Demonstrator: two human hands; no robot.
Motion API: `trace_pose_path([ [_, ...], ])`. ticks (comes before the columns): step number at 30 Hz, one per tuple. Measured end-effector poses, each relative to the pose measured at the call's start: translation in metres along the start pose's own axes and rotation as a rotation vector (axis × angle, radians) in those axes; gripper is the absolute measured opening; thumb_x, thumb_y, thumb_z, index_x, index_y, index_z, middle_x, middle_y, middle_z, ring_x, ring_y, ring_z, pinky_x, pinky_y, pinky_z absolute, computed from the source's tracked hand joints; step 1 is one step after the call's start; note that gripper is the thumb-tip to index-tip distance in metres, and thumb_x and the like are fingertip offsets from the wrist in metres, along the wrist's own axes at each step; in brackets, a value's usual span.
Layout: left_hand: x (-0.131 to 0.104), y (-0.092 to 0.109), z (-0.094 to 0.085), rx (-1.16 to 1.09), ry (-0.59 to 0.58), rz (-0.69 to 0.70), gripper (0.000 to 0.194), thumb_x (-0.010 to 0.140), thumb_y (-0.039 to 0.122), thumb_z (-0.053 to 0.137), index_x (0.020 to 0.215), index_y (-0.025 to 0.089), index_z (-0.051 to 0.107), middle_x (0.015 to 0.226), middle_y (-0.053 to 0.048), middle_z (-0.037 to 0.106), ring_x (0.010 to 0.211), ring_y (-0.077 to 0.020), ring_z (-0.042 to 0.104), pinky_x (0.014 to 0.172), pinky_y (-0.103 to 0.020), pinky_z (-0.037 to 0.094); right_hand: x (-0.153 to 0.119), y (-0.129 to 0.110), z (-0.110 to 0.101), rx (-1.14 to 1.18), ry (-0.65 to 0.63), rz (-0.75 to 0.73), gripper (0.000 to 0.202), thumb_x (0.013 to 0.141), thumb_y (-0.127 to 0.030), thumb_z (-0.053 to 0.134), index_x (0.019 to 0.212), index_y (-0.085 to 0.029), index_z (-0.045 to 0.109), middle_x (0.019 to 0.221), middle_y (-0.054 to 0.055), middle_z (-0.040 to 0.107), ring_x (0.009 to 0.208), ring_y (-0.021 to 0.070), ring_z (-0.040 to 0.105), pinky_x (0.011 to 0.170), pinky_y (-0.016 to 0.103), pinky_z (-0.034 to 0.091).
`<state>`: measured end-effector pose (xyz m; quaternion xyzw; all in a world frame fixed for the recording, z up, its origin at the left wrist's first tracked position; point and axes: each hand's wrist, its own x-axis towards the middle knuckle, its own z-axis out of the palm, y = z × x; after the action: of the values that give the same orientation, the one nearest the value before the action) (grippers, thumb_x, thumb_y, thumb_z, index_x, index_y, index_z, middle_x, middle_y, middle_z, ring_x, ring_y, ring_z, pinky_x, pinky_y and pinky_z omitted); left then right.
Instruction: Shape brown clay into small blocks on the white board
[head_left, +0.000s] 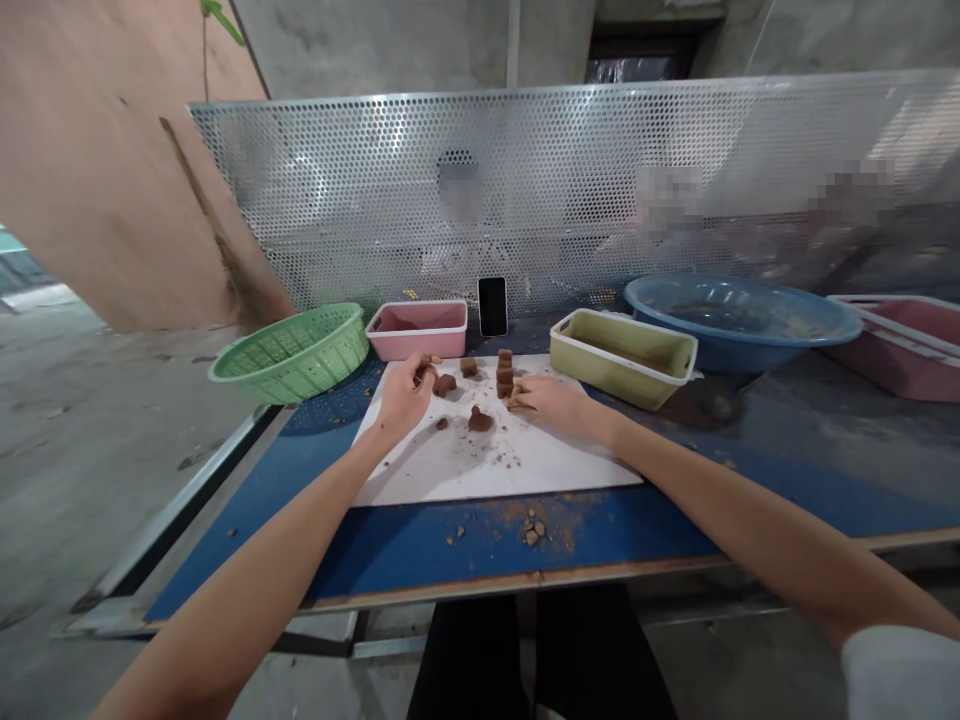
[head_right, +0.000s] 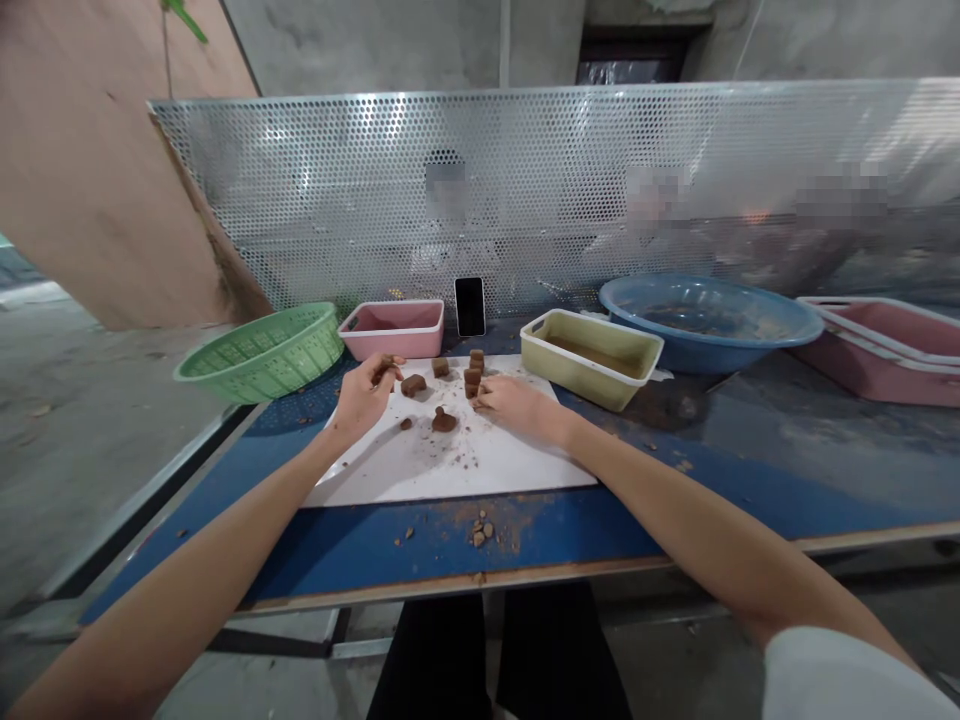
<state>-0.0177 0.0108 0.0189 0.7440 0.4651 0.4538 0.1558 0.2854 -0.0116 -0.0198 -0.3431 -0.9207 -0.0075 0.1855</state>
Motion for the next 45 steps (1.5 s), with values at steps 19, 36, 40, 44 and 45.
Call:
trace_pose_path([
  [19, -0.004, 0.008, 0.001, 0.013, -0.007, 0.009, 0.023, 0.091, 0.018, 0.05, 0.098, 0.018, 0.072, 0.083, -0.004, 0.074, 0.067, -0.0162, 0.061, 0.068, -0.029, 0.045, -0.001, -0.012, -0.004, 0.009, 0.067, 0.129, 0.019, 0.1, -0.027, 0.059, 0.112, -0.019, 0.072, 0.115, 0.013, 0.073, 0.107, 0.0273, 0.067, 0.098, 0.044, 0.054],
  [36, -0.032, 0.048, 0.024, -0.558, -0.29, -0.263, 0.027, 0.091, 0.044, 0.068, 0.088, 0.018, 0.076, 0.071, -0.002, 0.06, 0.058, -0.0128, 0.045, 0.052, -0.026, 0.036, 0.006, -0.059, -0.01, 0.711, 0.568, 0.259, 0.028, 0.101, -0.046, 0.065, 0.114, -0.024, 0.076, 0.108, 0.006, 0.076, 0.099, 0.0224, 0.071, 0.089, 0.038, 0.058],
  [40, -0.041, 0.057, 0.03, -0.867, -0.452, -0.361, 0.051, 0.085, 0.062, 0.08, 0.069, 0.016, 0.065, 0.062, 0.002, 0.044, 0.055, -0.0094, 0.036, 0.052, -0.025, 0.029, 0.007, -0.076, -0.016, 0.62, 0.582, 0.184, 0.026, 0.103, -0.047, 0.064, 0.114, -0.027, 0.076, 0.106, 0.006, 0.073, 0.102, 0.0235, 0.069, 0.094, 0.041, 0.058],
  [44, -0.046, 0.065, 0.031, -1.028, -0.476, -0.451, 0.048, 0.079, 0.055, 0.09, 0.074, 0.013, 0.068, 0.059, 0.006, 0.038, 0.054, -0.0072, 0.03, 0.052, -0.024, 0.026, 0.009, -0.081, -0.017, 0.567, 0.64, 0.114, 0.023, 0.103, -0.044, 0.065, 0.11, -0.026, 0.077, 0.101, 0.006, 0.07, 0.098, 0.0216, 0.067, 0.092, 0.04, 0.058],
  [45, -0.047, 0.067, 0.031, -1.056, -0.474, -0.475, 0.046, 0.079, 0.053, 0.091, 0.076, 0.013, 0.069, 0.059, 0.006, 0.038, 0.054, -0.0069, 0.029, 0.052, -0.024, 0.025, 0.009, -0.081, -0.017, 0.552, 0.652, 0.093, 0.022, 0.104, -0.042, 0.065, 0.11, -0.026, 0.077, 0.1, 0.005, 0.069, 0.097, 0.0211, 0.067, 0.091, 0.039, 0.058],
])
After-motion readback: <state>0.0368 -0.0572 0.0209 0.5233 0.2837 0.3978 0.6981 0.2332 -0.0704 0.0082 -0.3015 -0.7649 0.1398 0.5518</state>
